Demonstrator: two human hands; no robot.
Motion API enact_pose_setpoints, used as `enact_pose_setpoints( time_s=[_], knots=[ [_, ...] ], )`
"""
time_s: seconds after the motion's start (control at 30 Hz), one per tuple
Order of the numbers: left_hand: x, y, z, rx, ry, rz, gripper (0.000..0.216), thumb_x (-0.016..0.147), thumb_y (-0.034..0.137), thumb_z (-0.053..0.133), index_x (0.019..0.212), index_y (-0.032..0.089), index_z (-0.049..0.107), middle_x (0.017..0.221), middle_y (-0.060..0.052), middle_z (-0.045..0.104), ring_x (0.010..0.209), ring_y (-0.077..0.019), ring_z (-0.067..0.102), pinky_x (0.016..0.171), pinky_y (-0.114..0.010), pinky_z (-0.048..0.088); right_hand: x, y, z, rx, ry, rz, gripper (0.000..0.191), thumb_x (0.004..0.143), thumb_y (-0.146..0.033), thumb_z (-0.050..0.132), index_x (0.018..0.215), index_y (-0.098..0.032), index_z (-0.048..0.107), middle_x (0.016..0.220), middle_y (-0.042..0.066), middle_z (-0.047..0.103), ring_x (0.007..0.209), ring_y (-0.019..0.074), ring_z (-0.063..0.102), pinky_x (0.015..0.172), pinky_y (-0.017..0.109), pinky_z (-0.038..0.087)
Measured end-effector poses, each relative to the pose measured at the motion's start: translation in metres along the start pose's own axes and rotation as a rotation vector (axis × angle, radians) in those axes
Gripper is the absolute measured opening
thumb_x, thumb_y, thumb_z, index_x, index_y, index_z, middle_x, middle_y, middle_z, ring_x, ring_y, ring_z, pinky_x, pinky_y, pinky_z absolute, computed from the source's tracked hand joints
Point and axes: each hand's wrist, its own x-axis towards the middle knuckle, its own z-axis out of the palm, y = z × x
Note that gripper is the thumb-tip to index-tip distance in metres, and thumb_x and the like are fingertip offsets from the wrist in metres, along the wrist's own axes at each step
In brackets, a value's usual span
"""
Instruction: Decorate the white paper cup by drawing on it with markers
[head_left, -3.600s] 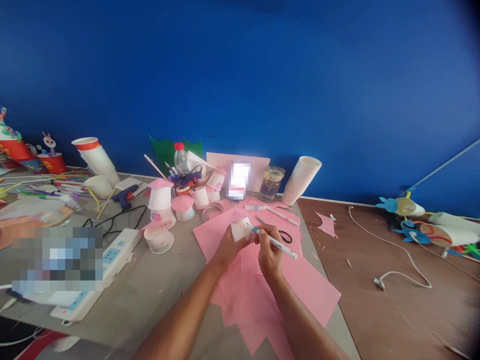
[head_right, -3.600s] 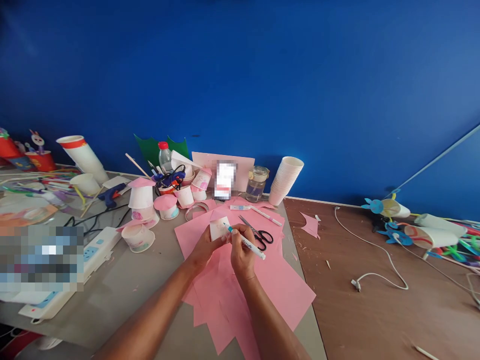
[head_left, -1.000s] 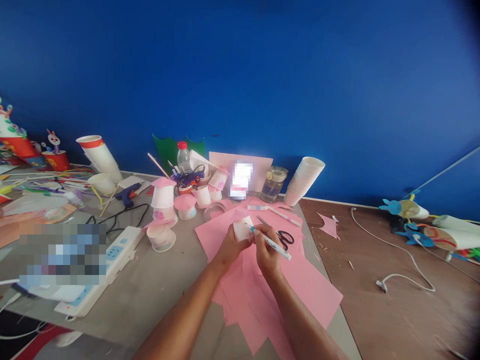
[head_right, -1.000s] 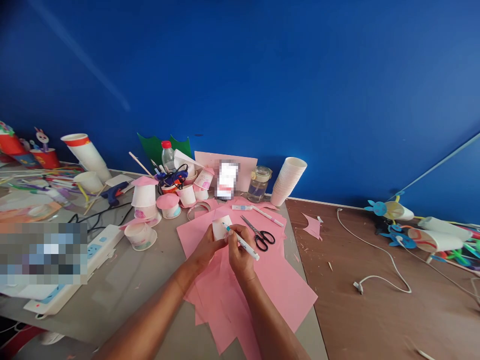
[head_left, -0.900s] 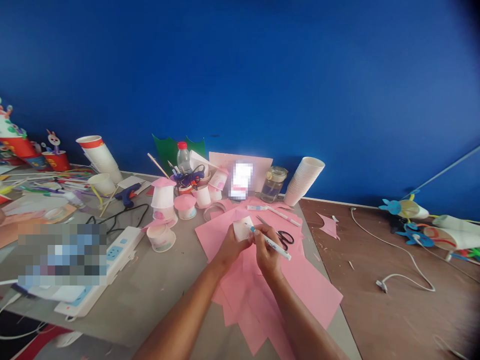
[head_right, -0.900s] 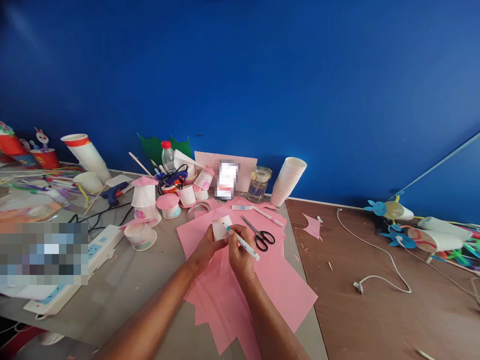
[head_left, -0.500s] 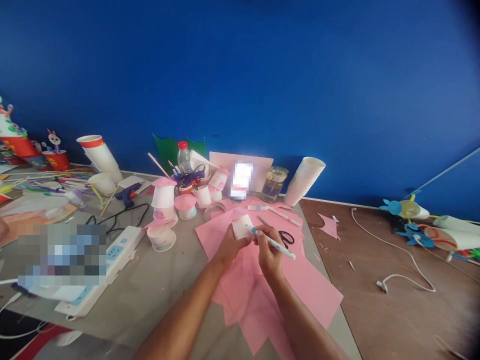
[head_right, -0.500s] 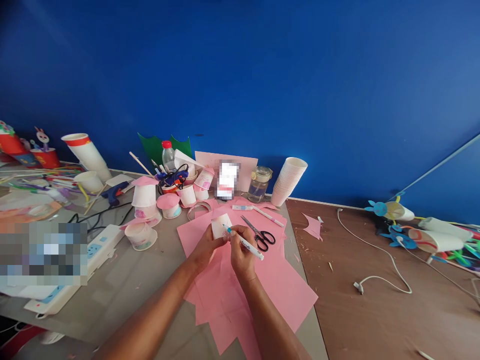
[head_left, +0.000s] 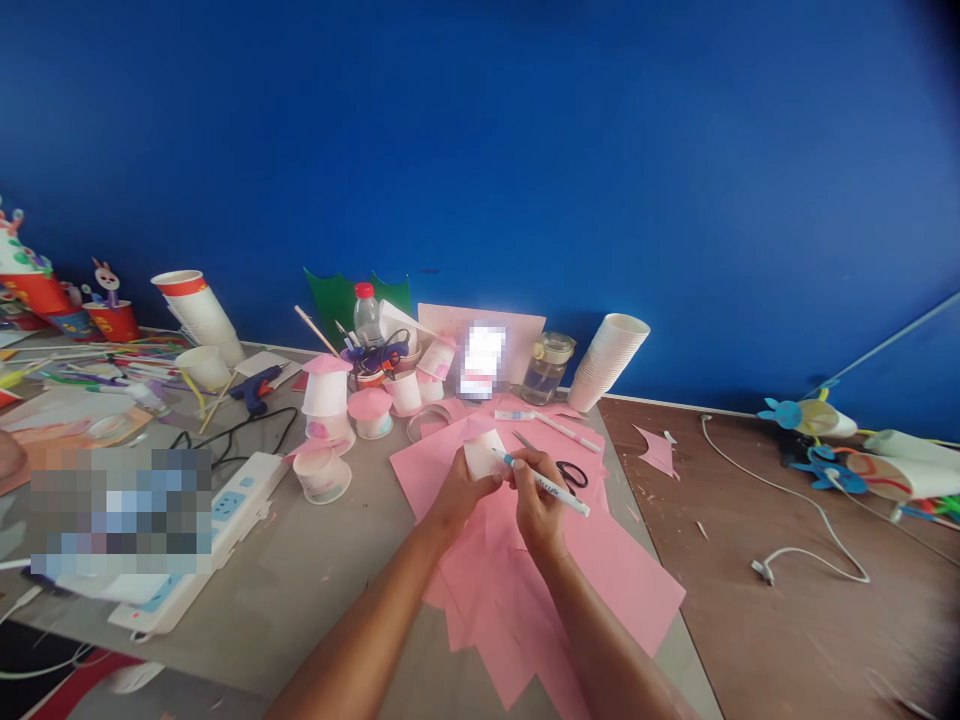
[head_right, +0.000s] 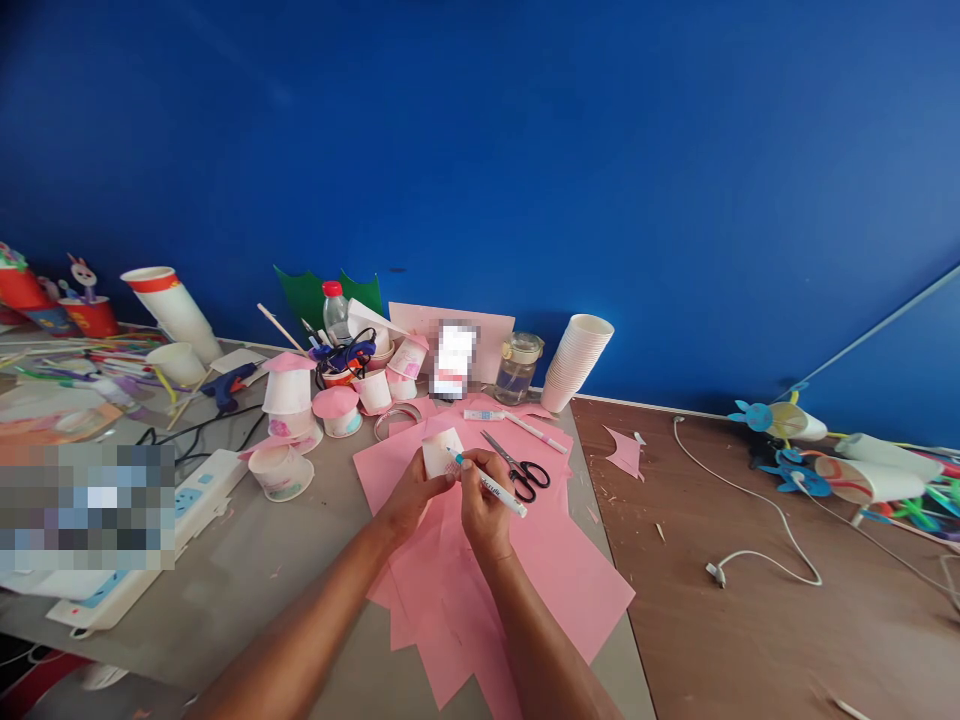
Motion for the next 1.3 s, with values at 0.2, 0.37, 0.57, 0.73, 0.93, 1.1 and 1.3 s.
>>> enact_pose_setpoints(
  time_s=[0.2, 0.37, 0.57, 0.73, 0.93, 1.1, 1.3],
  knots=[
    [0.0, 0.0, -0.001, 0.018, 0.023, -0.018, 0.03, 0.065, 0.028, 0.082, 0.088, 0.017, 0.065, 0.083, -0.002, 0.067, 0.084, -0.019, 0.06, 0.081, -0.031, 0.046, 0.001, -0.001, 0.0, -0.029, -0.002, -0.008, 0.02, 0.087, -0.038, 0.054, 0.083, -0.02, 0.062, 0.074, 0.002, 0.063, 0.067, 0.0166, 0.056, 0.058, 0.03, 0.046],
    [0.0, 0.0, -0.001, 0.023, 0.023, -0.02, 0.031, 0.066, 0.028, 0.081, 0.089, 0.018, 0.064, 0.084, -0.002, 0.066, 0.085, -0.0188, 0.059, 0.081, -0.031, 0.046, 0.001, -0.001, 0.0, -0.027, -0.004, -0.005, 0.02, 0.087, -0.038, 0.055, 0.082, -0.02, 0.062, 0.075, 0.003, 0.063, 0.067, 0.0168, 0.056, 0.058, 0.03, 0.046],
    [-0.001, 0.006, 0.003, 0.005, -0.035, 0.021, 0.024, 0.068, 0.025, 0.078, 0.086, 0.017, 0.065, 0.081, -0.002, 0.066, 0.083, -0.0195, 0.06, 0.08, -0.031, 0.046, 0.001, -0.005, 0.001, 0.112, 0.041, 0.056, 0.019, 0.088, -0.037, 0.054, 0.081, -0.02, 0.061, 0.068, -0.001, 0.06, 0.059, 0.0132, 0.051, 0.056, 0.028, 0.043],
    [-0.002, 0.009, 0.005, -0.013, -0.033, 0.017, 0.024, 0.066, 0.023, 0.078, 0.086, 0.017, 0.065, 0.081, -0.002, 0.067, 0.084, -0.0198, 0.06, 0.079, -0.031, 0.045, 0.002, -0.007, 0.002, 0.208, 0.058, 0.077, 0.02, 0.089, -0.037, 0.054, 0.08, -0.02, 0.06, 0.062, -0.004, 0.055, 0.058, 0.0122, 0.048, 0.056, 0.027, 0.041],
    [-0.001, 0.003, 0.002, -0.005, -0.044, 0.018, 0.018, 0.07, 0.022, 0.076, 0.083, 0.017, 0.065, 0.079, -0.001, 0.066, 0.082, -0.0184, 0.06, 0.078, -0.03, 0.045, 0.001, -0.008, 0.002, 0.169, 0.039, 0.069, 0.016, 0.086, -0.033, 0.056, 0.078, -0.02, 0.061, 0.063, -0.003, 0.057, 0.057, 0.0119, 0.05, 0.055, 0.027, 0.042],
    [0.0, 0.002, 0.001, 0.007, -0.042, 0.02, 0.021, 0.07, 0.027, 0.079, 0.082, 0.017, 0.065, 0.079, -0.001, 0.065, 0.079, -0.0172, 0.059, 0.077, -0.029, 0.046, 0.0, -0.005, 0.001, 0.119, -0.005, 0.023, 0.019, 0.087, -0.037, 0.056, 0.081, -0.02, 0.061, 0.069, 0.0, 0.061, 0.058, 0.0127, 0.052, 0.055, 0.028, 0.044],
    [-0.001, 0.004, 0.003, 0.023, -0.035, 0.001, 0.029, 0.069, 0.031, 0.082, 0.086, 0.017, 0.064, 0.08, 0.0, 0.062, 0.078, -0.0152, 0.056, 0.074, -0.027, 0.045, -0.002, 0.002, 0.0, 0.024, -0.024, -0.051, 0.02, 0.088, -0.038, 0.056, 0.084, -0.02, 0.063, 0.074, 0.002, 0.062, 0.064, 0.0153, 0.056, 0.057, 0.031, 0.047]
  ],
)
